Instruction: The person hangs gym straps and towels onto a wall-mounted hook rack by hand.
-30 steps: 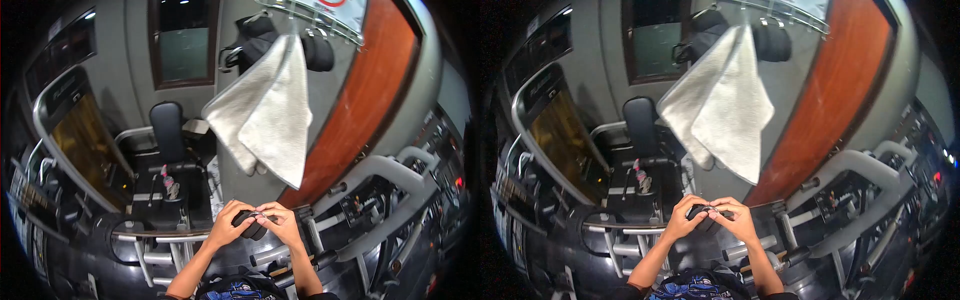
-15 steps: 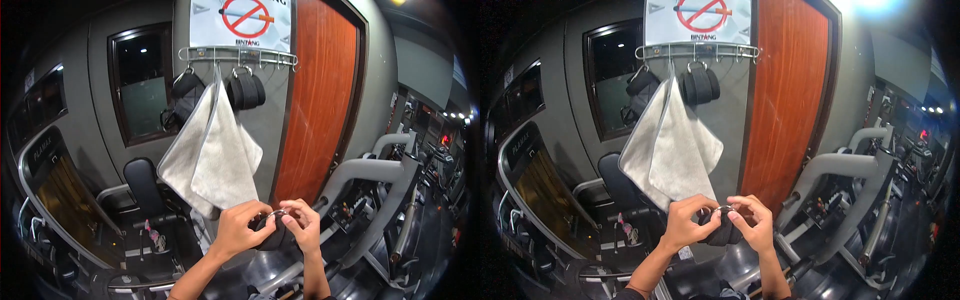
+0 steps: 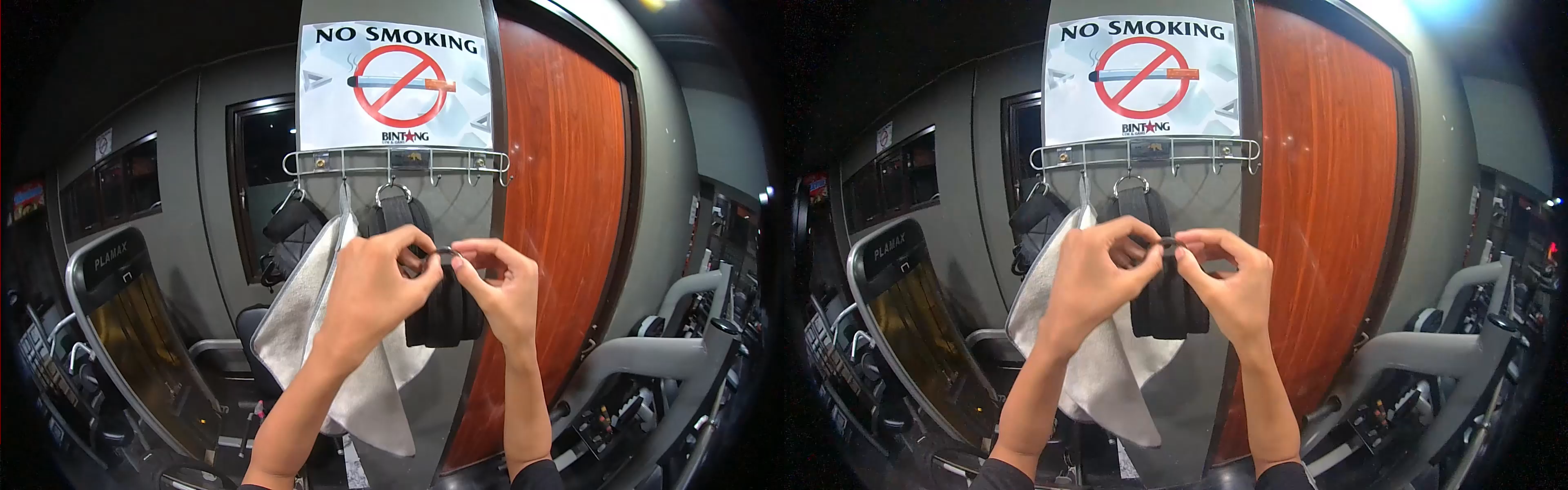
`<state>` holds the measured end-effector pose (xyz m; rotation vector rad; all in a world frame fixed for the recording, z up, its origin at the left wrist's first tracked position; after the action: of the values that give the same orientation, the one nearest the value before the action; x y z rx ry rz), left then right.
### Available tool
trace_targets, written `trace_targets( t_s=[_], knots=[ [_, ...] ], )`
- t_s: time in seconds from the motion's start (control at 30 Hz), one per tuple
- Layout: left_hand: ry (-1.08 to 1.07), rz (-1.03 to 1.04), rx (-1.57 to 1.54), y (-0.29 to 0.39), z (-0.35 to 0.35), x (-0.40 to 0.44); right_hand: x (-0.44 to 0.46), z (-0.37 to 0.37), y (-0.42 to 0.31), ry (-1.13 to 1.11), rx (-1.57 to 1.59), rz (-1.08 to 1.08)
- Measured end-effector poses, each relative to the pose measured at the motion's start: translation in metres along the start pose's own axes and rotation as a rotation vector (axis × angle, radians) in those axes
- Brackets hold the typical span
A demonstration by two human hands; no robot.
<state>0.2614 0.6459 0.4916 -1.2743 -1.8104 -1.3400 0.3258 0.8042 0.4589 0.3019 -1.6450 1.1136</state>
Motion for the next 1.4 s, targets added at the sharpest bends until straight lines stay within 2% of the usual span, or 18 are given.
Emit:
trace_targets(
  t_s=[0.13, 0.2, 0.37, 0.57, 0.77, 0.97, 1.07, 1.4],
  knots=[
    [0.06, 0.024, 0.142, 0.004, -0.014, 0.025, 0.041, 0.013, -0.003, -0.082, -0.048, -0.105],
    [0.164, 0.093, 0.209, 0.004, -0.023, 0.034, 0.059, 0.02, -0.005, -0.117, -0.045, -0.128],
    [0.247, 0.086, 0.328, -0.007, -0.035, 0.056, 0.092, 0.043, 0.001, -0.169, -0.056, -0.144],
    [0.236, 0.0, 0.367, -0.029, -0.034, 0.081, 0.111, 0.058, 0.012, -0.108, -0.133, -0.181],
    [0.264, 0.049, 0.398, -0.037, -0.029, 0.087, 0.113, 0.061, 0.017, -0.054, -0.171, -0.261],
    [0.265, 0.047, 0.461, -0.04, -0.028, 0.086, 0.115, 0.06, 0.015, -0.088, -0.237, -0.275],
    [0.28, 0.134, 0.522, -0.039, -0.028, 0.083, 0.117, 0.059, 0.016, -0.131, -0.301, -0.274],
    [0.142, 0.063, 0.584, -0.027, -0.023, 0.073, 0.106, 0.055, 0.017, -0.202, -0.296, -0.276]
  ],
)
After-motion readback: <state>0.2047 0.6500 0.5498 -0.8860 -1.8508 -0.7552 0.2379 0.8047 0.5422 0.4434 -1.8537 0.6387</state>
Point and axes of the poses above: each hand's wrist, its own x-axis towards the middle knuckle, its own z-axis out of the palm, y = z × x, the point moved 6 cm from there along x, towards the middle knuckle, and after that the axes turned 1 degree about -y, right-handed, at the moved point
